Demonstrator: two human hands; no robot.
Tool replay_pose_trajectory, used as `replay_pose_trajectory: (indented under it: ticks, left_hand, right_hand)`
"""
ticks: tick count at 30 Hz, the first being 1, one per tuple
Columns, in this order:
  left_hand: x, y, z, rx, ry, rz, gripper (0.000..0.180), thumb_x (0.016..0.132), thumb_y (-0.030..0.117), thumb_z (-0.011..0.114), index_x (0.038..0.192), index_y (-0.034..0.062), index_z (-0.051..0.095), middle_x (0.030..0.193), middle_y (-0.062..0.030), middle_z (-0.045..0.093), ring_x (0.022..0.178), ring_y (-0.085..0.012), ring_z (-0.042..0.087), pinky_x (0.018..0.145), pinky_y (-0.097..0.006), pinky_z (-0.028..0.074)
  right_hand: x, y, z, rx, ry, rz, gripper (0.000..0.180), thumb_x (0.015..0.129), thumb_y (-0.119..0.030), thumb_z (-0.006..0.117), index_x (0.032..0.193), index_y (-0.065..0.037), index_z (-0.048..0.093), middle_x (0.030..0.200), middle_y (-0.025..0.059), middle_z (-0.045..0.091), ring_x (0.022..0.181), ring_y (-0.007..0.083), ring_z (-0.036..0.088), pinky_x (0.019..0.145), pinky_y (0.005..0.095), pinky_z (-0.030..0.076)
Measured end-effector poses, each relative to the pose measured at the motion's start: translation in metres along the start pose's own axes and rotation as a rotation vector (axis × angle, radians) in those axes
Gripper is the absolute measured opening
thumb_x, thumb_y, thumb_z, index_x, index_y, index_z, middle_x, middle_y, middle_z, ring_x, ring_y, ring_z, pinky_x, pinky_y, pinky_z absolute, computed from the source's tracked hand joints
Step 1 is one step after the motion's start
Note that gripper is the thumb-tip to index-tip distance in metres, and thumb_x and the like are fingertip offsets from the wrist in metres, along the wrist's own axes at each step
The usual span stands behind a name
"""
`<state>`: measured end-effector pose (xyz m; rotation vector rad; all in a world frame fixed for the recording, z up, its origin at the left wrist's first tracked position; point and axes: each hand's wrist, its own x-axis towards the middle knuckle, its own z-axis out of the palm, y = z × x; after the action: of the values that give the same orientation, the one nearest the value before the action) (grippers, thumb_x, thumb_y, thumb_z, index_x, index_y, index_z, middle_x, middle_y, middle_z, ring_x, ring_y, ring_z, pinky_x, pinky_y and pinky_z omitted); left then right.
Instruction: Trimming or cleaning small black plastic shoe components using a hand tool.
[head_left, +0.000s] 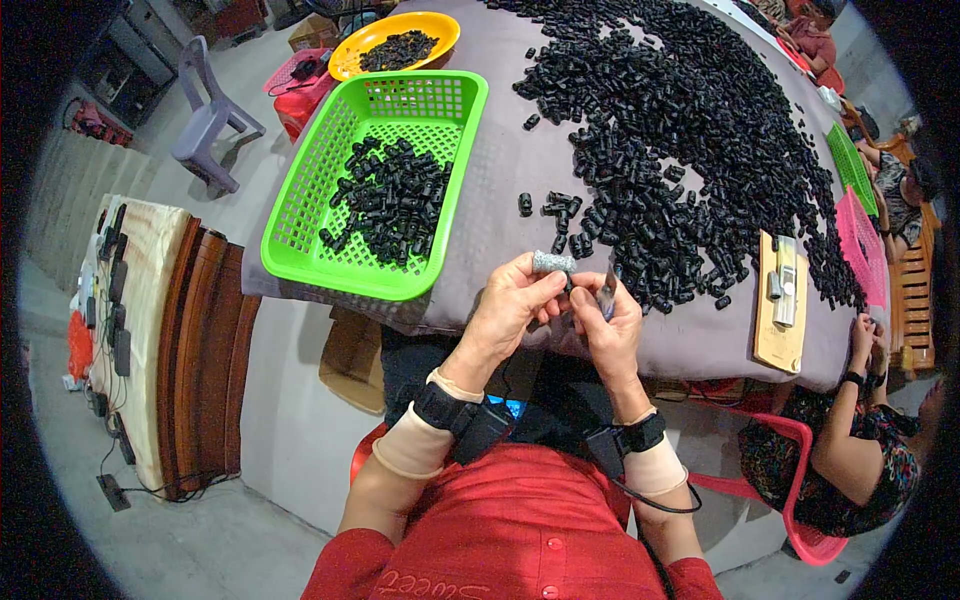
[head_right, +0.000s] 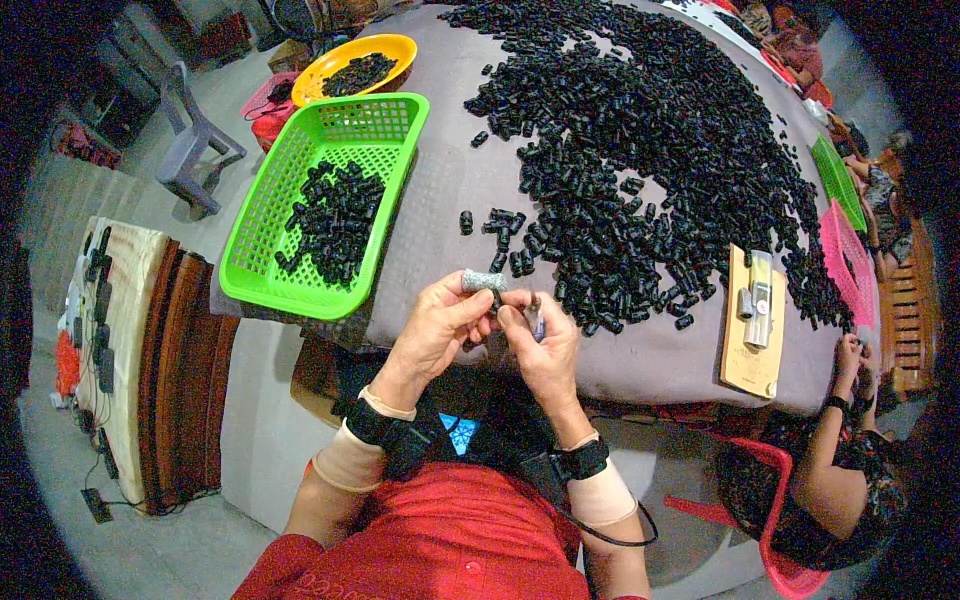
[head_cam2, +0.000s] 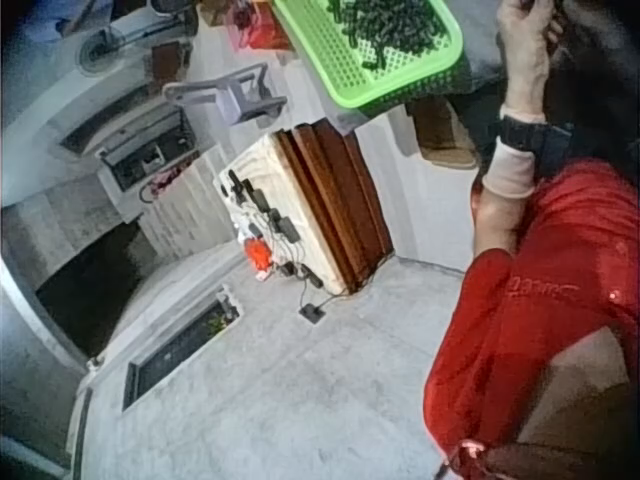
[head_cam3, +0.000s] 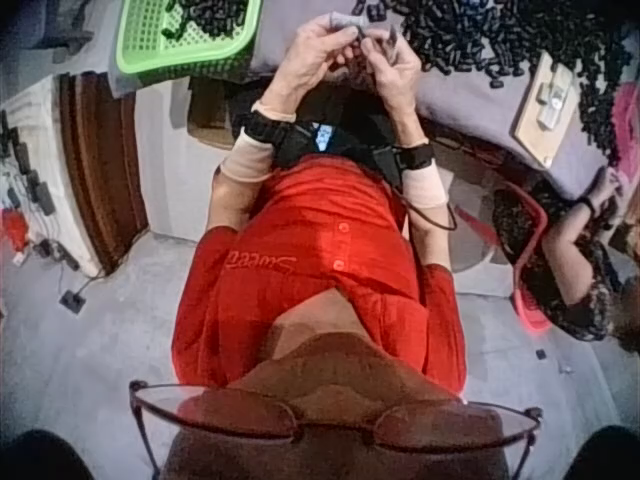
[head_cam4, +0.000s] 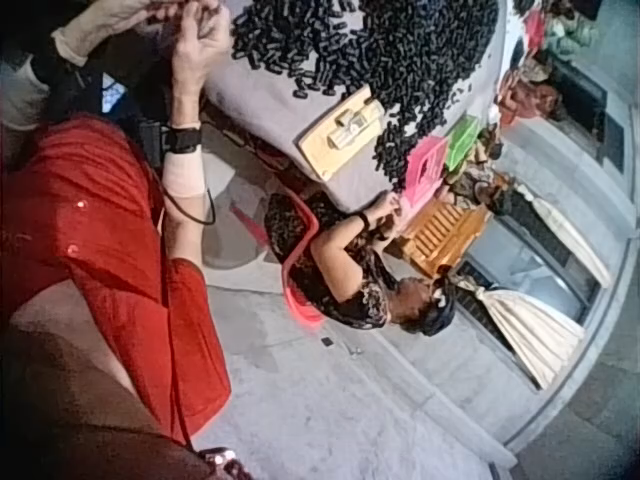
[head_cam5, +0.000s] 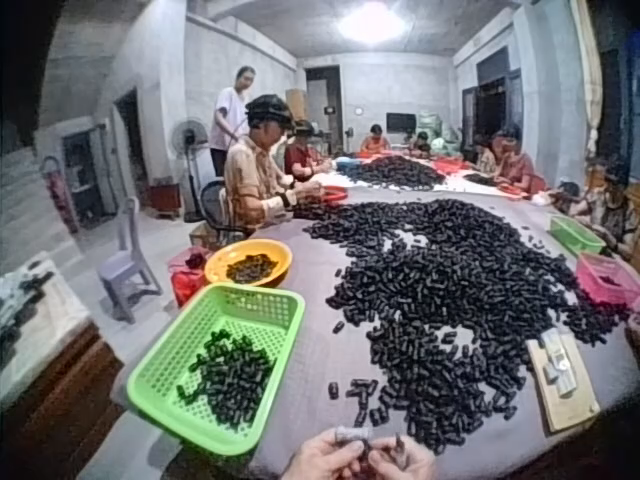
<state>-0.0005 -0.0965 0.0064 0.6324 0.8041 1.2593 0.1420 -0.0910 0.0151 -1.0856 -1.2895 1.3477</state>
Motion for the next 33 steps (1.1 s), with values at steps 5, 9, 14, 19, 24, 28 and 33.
replay_pose_trajectory:
  ticks: [5,9,14,19,24,28,33]
  left_hand:
    - [0.001,-0.001,-0.001,-0.033,0.006,-0.023,0.014,0.083,0.013,0.06,0.093,0.0045,0.057,0.077,-0.0027,0.061,0.056,-0.0057,0.053,0.048,-0.016,0.042]
    - [0.002,0.002,0.004,-0.039,0.005,-0.034,0.014,0.082,0.013,0.06,0.092,0.0039,0.057,0.076,-0.0028,0.061,0.057,-0.006,0.053,0.048,-0.017,0.042]
    - [-0.001,0.002,0.003,-0.059,0.008,-0.05,0.013,0.083,0.012,0.06,0.092,0.003,0.058,0.076,-0.0031,0.061,0.058,-0.0069,0.055,0.049,-0.017,0.043]
    - [-0.002,-0.006,-0.007,-0.131,-0.039,-0.046,0.013,0.084,0.01,0.058,0.094,0.0014,0.059,0.076,-0.0035,0.061,0.06,-0.0076,0.055,0.052,-0.017,0.044]
    - [-0.002,-0.005,-0.005,-0.123,-0.007,-0.063,0.013,0.084,0.009,0.058,0.094,0.0017,0.059,0.076,-0.0031,0.061,0.061,-0.0075,0.056,0.051,-0.017,0.044]
    - [-0.001,-0.001,-0.004,-0.061,-0.01,-0.069,0.013,0.084,0.009,0.058,0.094,0.0025,0.059,0.075,-0.0022,0.06,0.06,-0.007,0.054,0.052,-0.017,0.044]
    - [-0.001,-0.006,-0.006,-0.073,0.01,-0.052,0.014,0.084,0.008,0.057,0.096,0.0027,0.059,0.076,-0.0016,0.06,0.061,-0.0066,0.054,0.053,-0.017,0.043]
  right_hand:
    - [-0.001,0.003,0.003,-0.062,-0.036,-0.108,0.015,0.079,-0.007,0.063,0.093,-0.002,0.06,0.072,-0.0021,0.059,0.064,0.0033,0.051,0.056,0.0182,0.04]
    - [-0.001,0.001,0.007,-0.071,0.001,-0.157,0.019,0.079,-0.007,0.063,0.097,-0.003,0.061,0.072,-0.0034,0.059,0.063,0.0027,0.05,0.056,0.0178,0.04]
    - [-0.003,0.001,0.003,-0.166,0.022,-0.092,0.015,0.079,-0.007,0.063,0.094,-0.002,0.063,0.07,-0.0047,0.057,0.062,0.0012,0.046,0.053,0.0173,0.038]
    - [-0.004,0.004,0.003,-0.162,0.041,-0.115,0.014,0.08,-0.007,0.063,0.093,-0.003,0.063,0.07,-0.0048,0.057,0.062,0.0008,0.045,0.052,0.0173,0.037]
    - [-0.003,0.006,0.002,-0.194,0.015,-0.174,0.015,0.079,-0.006,0.062,0.093,-0.003,0.063,0.072,-0.0016,0.061,0.063,0.0027,0.05,0.055,0.0186,0.04]
    - [-0.002,-0.002,0.009,-0.142,0.036,-0.248,0.014,0.079,-0.005,0.063,0.092,-0.003,0.062,0.075,-0.0003,0.062,0.066,0.004,0.052,0.058,0.0194,0.042]
    - [-0.002,-0.001,0.004,-0.252,0.0,-0.263,0.014,0.079,-0.005,0.062,0.092,-0.002,0.061,0.077,0.0002,0.062,0.069,0.0045,0.054,0.061,0.0195,0.043]
